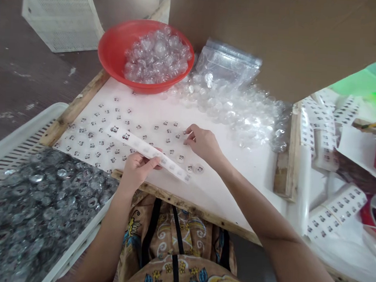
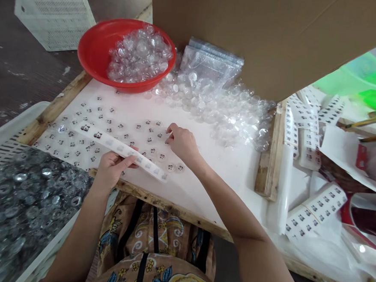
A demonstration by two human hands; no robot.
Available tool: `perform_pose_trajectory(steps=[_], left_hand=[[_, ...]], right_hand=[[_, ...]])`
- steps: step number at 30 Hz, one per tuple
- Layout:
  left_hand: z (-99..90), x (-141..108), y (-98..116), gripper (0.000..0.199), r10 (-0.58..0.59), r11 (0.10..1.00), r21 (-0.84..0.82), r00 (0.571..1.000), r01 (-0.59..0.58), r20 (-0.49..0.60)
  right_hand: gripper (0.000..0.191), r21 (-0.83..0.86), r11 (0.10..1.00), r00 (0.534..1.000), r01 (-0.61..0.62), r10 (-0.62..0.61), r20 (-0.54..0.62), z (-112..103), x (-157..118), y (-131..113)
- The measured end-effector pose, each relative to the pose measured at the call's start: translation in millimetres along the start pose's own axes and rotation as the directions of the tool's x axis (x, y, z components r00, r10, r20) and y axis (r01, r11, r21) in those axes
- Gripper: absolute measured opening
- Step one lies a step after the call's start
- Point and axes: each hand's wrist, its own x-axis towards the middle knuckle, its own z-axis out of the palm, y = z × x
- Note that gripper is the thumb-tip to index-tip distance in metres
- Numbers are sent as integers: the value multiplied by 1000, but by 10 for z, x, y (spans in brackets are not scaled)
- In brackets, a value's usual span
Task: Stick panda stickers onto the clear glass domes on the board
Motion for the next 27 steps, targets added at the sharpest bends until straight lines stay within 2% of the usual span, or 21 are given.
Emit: perform_pose_trajectory(steps=[2,4,8,11,14,17,19,21,24,27], left_hand=[[6,-9,14,32,-13,1000,14,1000,13,5],[3,-14,22,30,-15,998,54,1000,14,11],[-23,-1,4,24,-10,983,184,1000,5,29],[-30,14,-3,23,6,980,198,999,-14,40],[-15,21,21,22,39,984,175,999,-39,0],[1,24,47,27,55,980,190,998,-52,-11],[3,27,50,25,41,981,187,999,-42,9],[0,26,43,22,10,984,175,1000,-15,28],[-6,15,33,30,-19,987,162,999,14,32],[-10,4,32,37,-30,988,154,999,25,35]], right_hand=[[13,33,998,997,48,-46,-59,0,-5,-150],[7,143,979,985,146,-130,-117,18,-23,-378],[18,411,851,945,327,-309,-110,136,-27,-931],[13,420,827,923,374,-376,-81,249,-2,-1211],[8,303,884,935,356,-339,-109,324,-33,-1307],[9,206,912,933,356,-332,-139,344,-110,-1309],[8,267,882,920,388,-356,-161,310,-143,-1276],[7,396,816,907,421,-367,-208,222,-142,-1177],[10,521,771,929,365,-266,-257,-4,-96,-816],[12,499,852,976,158,-57,-211,-250,-61,-243]])
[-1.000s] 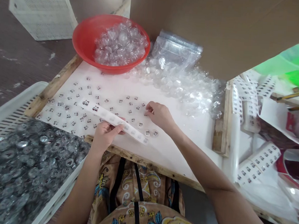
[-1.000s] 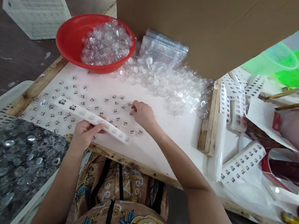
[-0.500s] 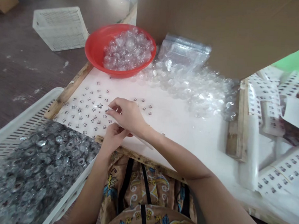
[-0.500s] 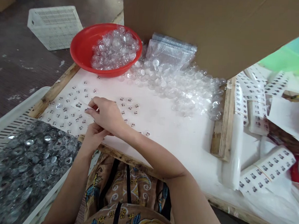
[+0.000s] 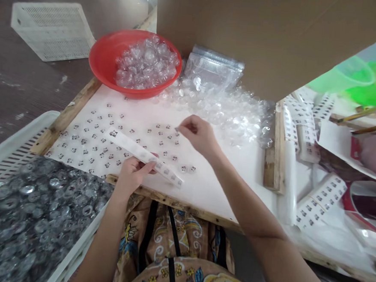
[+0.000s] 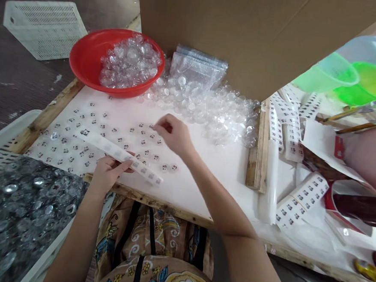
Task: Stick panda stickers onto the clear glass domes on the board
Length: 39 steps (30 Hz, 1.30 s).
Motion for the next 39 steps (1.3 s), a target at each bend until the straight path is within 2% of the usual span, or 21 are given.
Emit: perform_pose_trajectory(steps=[2,4,7,11,16,20,24,27,30,32,35,37,39], left_hand=[[-1,1,1,38,-6,1000,-12,1000,6,14],[-1,7,0,38,-5,1000,-23,1000,5,23],[3,15,3,37,-2,1000,-21,1000,2,25],[12,11,24,37,-3,1000,-6,1000,3,17],[8,5,34,37,-6,1000,-4,1000,6,13],[-10,8,13,32,3,1000,-7,999,-3,36],[-7,5,11,34,-7,1000,-26,999,8,35],[6,-9,17,36,-20,999,-38,999,22,43],[14,-18,12,36,-20,999,-39,999,22,43],[14,-17,9,33,-21,1000,-9,999,21,33],[8,-5,7,29,-30,998,55,1000,30,5],[-1,9,4,30,-28,996,81,1000,29,-11],[-12,24,-5,30,-14,997,82,1000,15,-14]], right_hand=[[12,-77,991,994,-107,105,-29,-296,-11,263],[10,-144,969,980,-200,198,-29,-498,-56,471],[9,-216,932,955,-290,296,-5,-608,-124,639],[9,-226,912,935,-344,356,12,-575,-111,702],[7,-271,893,928,-358,373,6,-516,-67,759],[5,-374,886,959,-274,283,-33,-446,-97,802],[9,-399,896,981,-196,180,-77,-345,-35,810],[17,-439,876,980,-199,180,-85,-191,86,702],[14,-466,881,996,-85,61,-66,92,170,401],[12,-355,933,998,55,-66,-20,342,180,102],[25,-43,981,969,188,-178,172,730,174,-353],[21,27,969,939,245,-244,244,946,180,-567],[12,-6,961,930,275,-265,255,1095,182,-681]])
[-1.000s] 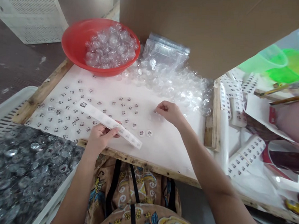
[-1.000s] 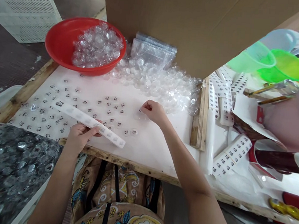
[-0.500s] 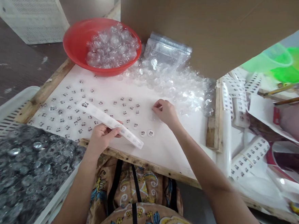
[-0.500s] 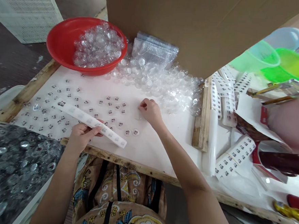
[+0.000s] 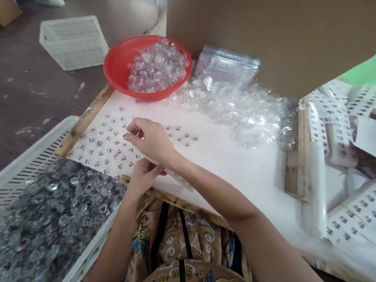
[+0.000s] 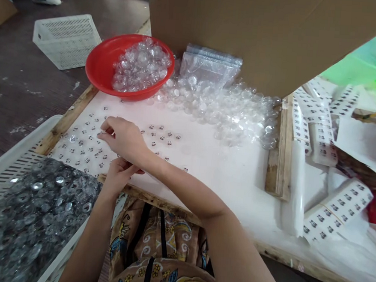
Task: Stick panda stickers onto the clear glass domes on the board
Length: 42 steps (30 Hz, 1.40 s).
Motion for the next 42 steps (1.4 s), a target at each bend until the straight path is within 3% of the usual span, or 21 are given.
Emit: perform_pose_trajectory(steps=[5,9,12,15,17,21,26,29,34,36,40,42], left_hand=[[-13,17,-5,29,47,999,16,999,-47,21],[-6,-19,37,23,20,1000,4,999,-21,28],[1,-45,54,32,16,999,-31,1000,-16,10],[4,-43,41,38,14,998,-68,999,-11,45],[5,-32,23,38,15,997,-82,998,-10,57],[7,-21,-5,36,31,995,-99,999,-27,41],[9,-34,-1,37,34,993,-111,999,-31,24],[11,-37,6,37,36,993,-114,999,-33,23],[8,-25,-14,35,41,992,-121,998,-36,39],[5,-29,-13,34,43,991,-127,998,-37,44],[7,-59,32,33,24,994,-108,997,-15,76],[15,-63,49,31,17,995,-104,997,-9,78]], right_hand=[[14,-218,975,997,39,-53,-61,27,-75,-85],[13,-119,990,984,79,-96,-148,-384,-295,20],[13,-67,988,965,-137,118,-233,-852,-552,331],[16,-107,919,914,-380,356,-193,-1211,-852,702],[16,-135,869,877,-476,457,-151,-1317,-1022,880],[12,-190,810,832,-554,538,-134,-1315,-1157,1037],[8,-248,780,818,-574,561,-129,-1272,-1102,1108],[7,-311,774,830,-551,548,-107,-1213,-1095,1118],[6,-454,768,889,-451,433,-151,-1055,-1074,1082],[5,-450,779,897,-437,417,-149,-1016,-1038,1067],[21,-408,790,885,-458,450,-123,-949,-910,965],[18,-405,815,910,-414,384,-158,-863,-800,828]])
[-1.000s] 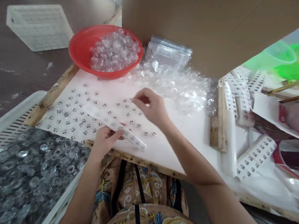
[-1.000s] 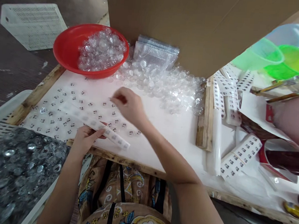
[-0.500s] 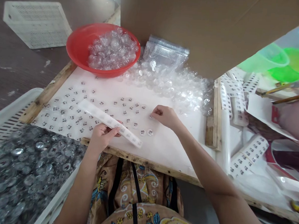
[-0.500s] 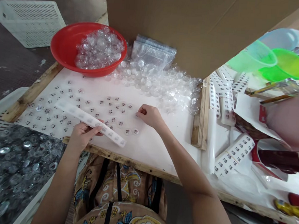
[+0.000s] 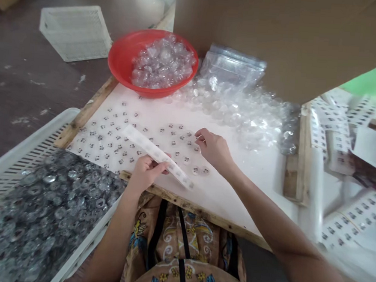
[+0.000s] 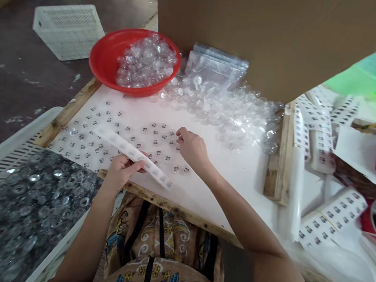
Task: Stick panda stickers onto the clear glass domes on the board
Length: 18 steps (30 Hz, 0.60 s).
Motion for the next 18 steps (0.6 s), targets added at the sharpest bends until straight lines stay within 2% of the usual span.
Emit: perform_pose_trajectory(steps=[3,5,8,10,13,16,18], left_hand=[[5,13,-8,26,2,1000,16,1000,-2,-19],[-12,18,-26,23,-5,999,39,1000,6,-29],[-65,1,-42,24,-15,1000,-7,1000,15,-12],[-98,-21,-42,28,-3,989,-148,1000,1,-16],[-104,-31,-43,32,45,944,-320,994,-75,-102],[-72,5,-74,30,78,956,-266,980,-126,-182],[-59,35,-111,30,81,981,-159,979,-112,-188]], right_hand=[[12,188,966,983,179,-166,-81,68,63,-451],[19,364,890,958,275,-284,-30,130,128,-774],[20,493,816,922,301,-382,70,179,215,-1081],[19,525,805,921,277,-377,93,157,209,-1111],[18,550,801,924,235,-360,129,72,73,-966],[19,524,828,912,200,-353,210,31,-133,-780],[19,514,845,928,148,-299,224,56,-239,-699]])
